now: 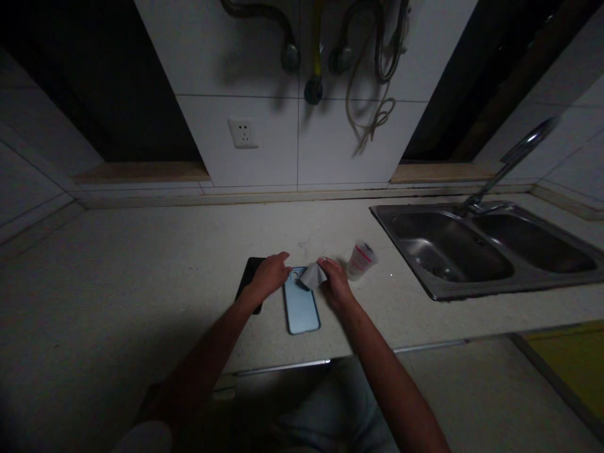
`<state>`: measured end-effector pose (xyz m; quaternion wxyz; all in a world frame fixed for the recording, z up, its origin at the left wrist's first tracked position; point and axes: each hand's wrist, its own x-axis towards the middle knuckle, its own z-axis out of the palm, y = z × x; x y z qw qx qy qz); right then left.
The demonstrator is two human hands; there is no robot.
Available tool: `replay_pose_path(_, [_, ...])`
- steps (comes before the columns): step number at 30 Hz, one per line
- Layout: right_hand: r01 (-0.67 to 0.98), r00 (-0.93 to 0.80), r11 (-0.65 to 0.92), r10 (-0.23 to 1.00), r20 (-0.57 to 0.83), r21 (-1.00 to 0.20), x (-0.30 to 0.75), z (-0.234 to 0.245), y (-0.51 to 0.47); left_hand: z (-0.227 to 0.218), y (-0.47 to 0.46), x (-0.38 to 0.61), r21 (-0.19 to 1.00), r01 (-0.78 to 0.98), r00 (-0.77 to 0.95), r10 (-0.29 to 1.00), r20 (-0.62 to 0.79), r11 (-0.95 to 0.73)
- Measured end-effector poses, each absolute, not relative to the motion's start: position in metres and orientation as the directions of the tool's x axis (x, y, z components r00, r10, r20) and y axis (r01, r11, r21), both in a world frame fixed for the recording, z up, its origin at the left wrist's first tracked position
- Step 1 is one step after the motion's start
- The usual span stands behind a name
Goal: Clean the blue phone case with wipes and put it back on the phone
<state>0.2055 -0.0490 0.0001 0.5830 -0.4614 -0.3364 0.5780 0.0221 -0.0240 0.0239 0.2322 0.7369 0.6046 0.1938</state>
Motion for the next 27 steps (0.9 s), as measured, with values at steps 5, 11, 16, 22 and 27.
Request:
replay_pose_path(5, [-0.352, 0.076, -0.153, 0.979, -0.191, -0.923, 0.202, 0.002, -0.052, 0.028, -0.018, 0.031, 0.952, 0.304, 0.078, 0.996, -0.051, 0.025])
replay_pose_path(11, [-0.373, 0.019, -0.120, 0.990, -0.137, -0.920, 0.199, 0.003, -0.053, 0.020, -0.023, 0.048, 0.950, -0.176, 0.086, 0.966, -0.245, 0.256])
replay_pose_path(16, [-0.352, -0.033, -0.095, 0.995, -0.089, -0.931, 0.196, 0.004, -0.055, 0.018, -0.035, 0.064, 0.857, -0.413, 0.299, 0.935, -0.193, 0.309])
replay_pose_path(22, [-0.441, -0.051, -0.092, 0.996, -0.078, -0.893, 0.196, 0.005, -0.056, 0.018, -0.039, 0.067, 0.851, -0.434, 0.209, 0.952, -0.224, 0.296])
replay_pose_path(27, [-0.441, -0.085, -0.082, 0.995, -0.049, -0.894, 0.195, 0.006, -0.057, 0.012, -0.037, 0.067, 0.867, -0.368, 0.164, 0.941, -0.295, 0.336])
